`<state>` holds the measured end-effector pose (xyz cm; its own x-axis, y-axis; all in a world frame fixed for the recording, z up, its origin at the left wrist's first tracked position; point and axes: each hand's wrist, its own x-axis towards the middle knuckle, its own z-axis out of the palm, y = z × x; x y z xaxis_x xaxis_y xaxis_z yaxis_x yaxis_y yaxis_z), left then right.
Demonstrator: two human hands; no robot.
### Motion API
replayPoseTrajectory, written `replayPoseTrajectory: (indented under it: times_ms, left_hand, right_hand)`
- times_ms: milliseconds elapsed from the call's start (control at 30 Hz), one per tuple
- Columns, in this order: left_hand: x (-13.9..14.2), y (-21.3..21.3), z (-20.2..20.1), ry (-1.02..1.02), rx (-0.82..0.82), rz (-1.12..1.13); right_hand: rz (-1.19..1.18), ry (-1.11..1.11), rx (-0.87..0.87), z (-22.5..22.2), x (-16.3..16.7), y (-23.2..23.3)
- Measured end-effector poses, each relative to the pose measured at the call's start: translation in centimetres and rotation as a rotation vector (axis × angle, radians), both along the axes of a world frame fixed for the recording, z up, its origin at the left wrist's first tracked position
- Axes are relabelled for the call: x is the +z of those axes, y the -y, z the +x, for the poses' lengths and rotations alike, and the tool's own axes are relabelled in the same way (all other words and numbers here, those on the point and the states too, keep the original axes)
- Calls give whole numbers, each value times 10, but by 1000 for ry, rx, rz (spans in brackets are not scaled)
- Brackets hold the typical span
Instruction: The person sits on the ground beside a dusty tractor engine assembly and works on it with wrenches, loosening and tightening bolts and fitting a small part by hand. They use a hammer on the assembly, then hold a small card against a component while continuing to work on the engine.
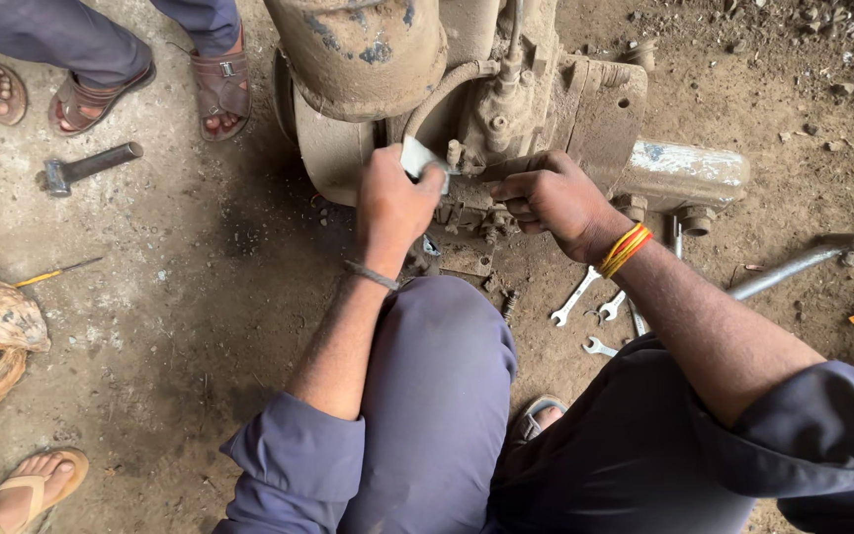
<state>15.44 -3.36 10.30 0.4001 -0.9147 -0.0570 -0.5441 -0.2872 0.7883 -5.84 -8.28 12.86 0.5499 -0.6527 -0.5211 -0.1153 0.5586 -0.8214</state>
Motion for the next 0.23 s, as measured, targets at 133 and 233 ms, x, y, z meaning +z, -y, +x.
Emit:
replayPoseTrajectory:
  times_ms: [133,233]
  left_hand:
    - [-3,0,11,158,103,50]
    - [15,-20,5,81,47,-149]
  right_hand:
    - [-141,-260,36,1,-7,7]
    - [-666,-716,314,3,-8,15]
